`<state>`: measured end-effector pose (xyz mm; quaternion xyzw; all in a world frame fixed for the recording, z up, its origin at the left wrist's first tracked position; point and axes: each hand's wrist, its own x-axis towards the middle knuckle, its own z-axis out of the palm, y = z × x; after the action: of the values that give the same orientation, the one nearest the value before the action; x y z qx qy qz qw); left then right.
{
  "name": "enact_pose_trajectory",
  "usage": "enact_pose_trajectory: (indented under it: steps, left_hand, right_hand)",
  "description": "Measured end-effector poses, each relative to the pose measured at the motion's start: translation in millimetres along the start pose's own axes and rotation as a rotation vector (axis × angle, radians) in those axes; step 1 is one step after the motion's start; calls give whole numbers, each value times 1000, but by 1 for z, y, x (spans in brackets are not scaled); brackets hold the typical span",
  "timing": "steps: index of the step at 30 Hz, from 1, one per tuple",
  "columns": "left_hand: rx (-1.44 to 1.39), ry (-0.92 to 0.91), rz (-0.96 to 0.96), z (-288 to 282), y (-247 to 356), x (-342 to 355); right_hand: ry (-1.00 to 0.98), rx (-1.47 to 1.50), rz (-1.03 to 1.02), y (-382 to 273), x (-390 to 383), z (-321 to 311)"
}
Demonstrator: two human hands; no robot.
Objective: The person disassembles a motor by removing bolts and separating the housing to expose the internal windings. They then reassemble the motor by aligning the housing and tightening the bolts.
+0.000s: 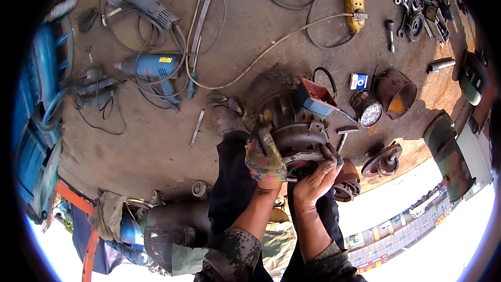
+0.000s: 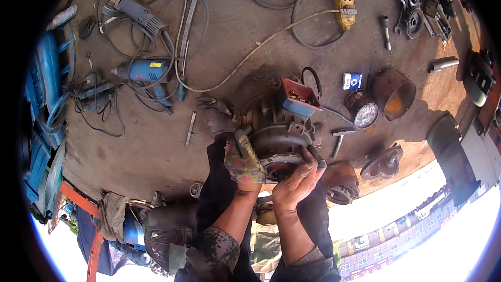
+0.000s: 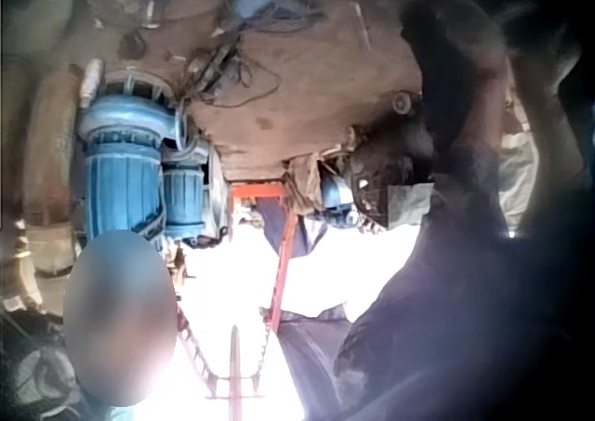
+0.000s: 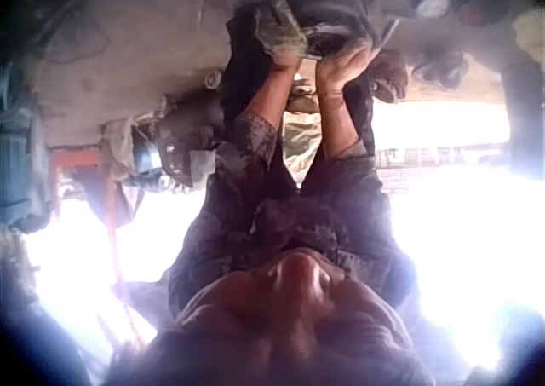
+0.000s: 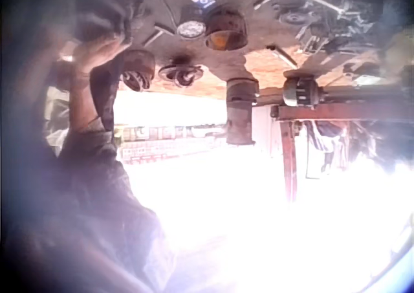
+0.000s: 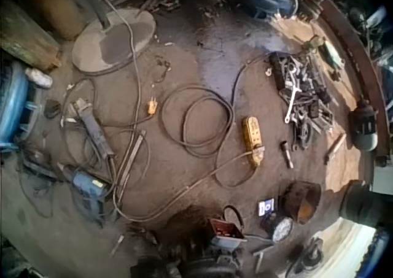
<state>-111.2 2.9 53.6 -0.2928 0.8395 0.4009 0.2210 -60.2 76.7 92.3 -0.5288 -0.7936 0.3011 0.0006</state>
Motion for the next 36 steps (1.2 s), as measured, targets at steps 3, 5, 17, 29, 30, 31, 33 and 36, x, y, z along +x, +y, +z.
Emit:
enact_pose_trajectory:
  steps: [3,5,17,29,30,31,33,36]
  left_hand:
    - [16,-13,82,1,-5,1]
    - [15,-28,5,-4,-8,-3]
    - [281,-47,173,6,3,-10]
    - [230,-28,7,16,4,-8]
    - [207,-26,-14,19,5,-4]
    - [191,-33,-14,17,12,-5]
    - [257,-8,66,15,10,-12]
    - [287,-30,53,12,14,-11]
  right_hand:
    - [-75,261,134,-2,5,-4]
    - [-132,325,218,-2,16,-17]
    - [-10,239,234,64,56,17]
    - [-40,22,182,31,60,11]
    - [-45,24,152,30,65,15]
    - [-56,17,155,33,63,14]
    - [-61,19,170,31,59,8]
    - [-82,13,195,25,61,7]
